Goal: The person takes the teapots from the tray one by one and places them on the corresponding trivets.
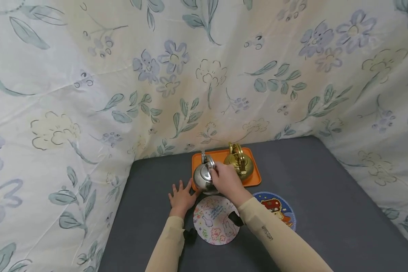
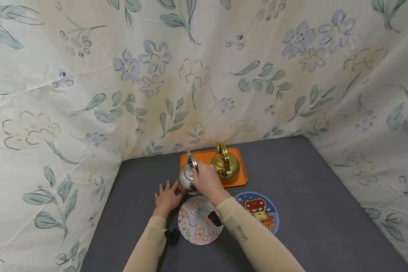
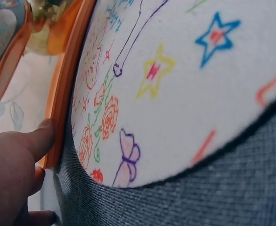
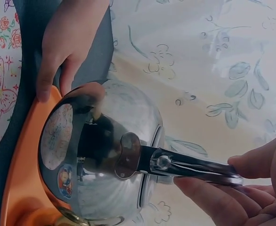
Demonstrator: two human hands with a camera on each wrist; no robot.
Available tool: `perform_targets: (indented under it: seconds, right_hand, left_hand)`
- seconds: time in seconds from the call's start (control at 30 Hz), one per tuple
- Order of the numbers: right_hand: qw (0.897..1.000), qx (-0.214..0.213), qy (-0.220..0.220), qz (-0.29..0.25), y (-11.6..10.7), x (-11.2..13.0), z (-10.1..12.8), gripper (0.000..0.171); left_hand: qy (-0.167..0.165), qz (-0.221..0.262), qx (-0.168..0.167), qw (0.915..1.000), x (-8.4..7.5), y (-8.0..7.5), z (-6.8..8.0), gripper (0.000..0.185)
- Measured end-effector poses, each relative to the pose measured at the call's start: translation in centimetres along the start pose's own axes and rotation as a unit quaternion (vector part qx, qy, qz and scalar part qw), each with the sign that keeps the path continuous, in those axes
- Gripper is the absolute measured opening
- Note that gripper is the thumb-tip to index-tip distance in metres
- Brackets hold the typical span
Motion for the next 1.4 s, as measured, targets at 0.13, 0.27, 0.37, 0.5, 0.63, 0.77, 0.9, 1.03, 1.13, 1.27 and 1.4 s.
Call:
perform_targets:
  seconds: [0.13,0.27,0.37,0.5,0.63,0.77,0.9,1.03,1.13,1.27,1.4]
  right_hand:
    - [1.000,-0.003,-0.008,0.007,-0.6,0.4,0.9,0.009]
    - [1.000,-0.010,-0.013,0.004,-1.1,0.8,2.0,0.011]
    - [1.000,-0.011,-0.011,0.000,-1.5,1.1,2.8,0.014]
    - [1.000,-0.018,-0.009,0.004,-2.0,1.3,3.9,0.014]
    - [1.000,-0.024,-0.008,0.001,-2.3,1.4,4.8,0.016]
    - [1.000,-0.021,-0.009,-0.008,-2.4,1.3,5.6,0.017]
    - [0.999,-0.026,-0.016,-0.009,-2.3,1.4,6.2,0.017]
    - [1.000,-0.023,-0.015,-0.006,-2.0,1.2,7.0,0.017]
    - [1.000,-0.023,-0.009,-0.003,-2.0,1.3,7.4,0.017]
    - [1.000,-0.024,-0.010,-0.002,-2.1,1.4,8.1,0.014]
    - [1.000,-0.014,-0.009,-0.008,-2.0,1.6,8.8,0.010]
  left_hand:
    - [0.002,0.002,0.003,1.0000,0.2,0.1,0.1,0.080]
    - [0.003,0.001,0.006,1.0000,0.4,0.2,0.3,0.078]
    - [0.007,0.003,0.003,1.0000,0.4,0.1,0.4,0.074]
    - [0.010,0.011,0.004,0.9999,0.5,0.0,0.5,0.071]
    - [0.014,0.031,0.003,0.9994,0.4,-0.1,0.7,0.071]
    - [0.011,0.024,0.003,0.9996,0.3,0.0,0.6,0.071]
    - [0.008,0.015,0.001,0.9999,0.3,-0.1,0.3,0.071]
    - [0.007,0.015,0.000,0.9999,0.3,0.0,0.3,0.071]
    - [0.010,0.021,-0.001,0.9997,0.2,-0.3,0.5,0.071]
    - [0.014,0.030,-0.001,0.9994,0.2,-0.5,0.7,0.072]
    - [0.011,0.033,0.003,0.9994,0.3,-0.5,0.7,0.074]
Point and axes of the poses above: each hand's wrist, its own z-axis away from the middle knuckle, its own y-axis out of the palm, x = y × z, the point moved 2 cm from there along -z, towards the middle knuckle, and after that the axes turned 1 degree about z, right-handed, at the moved point
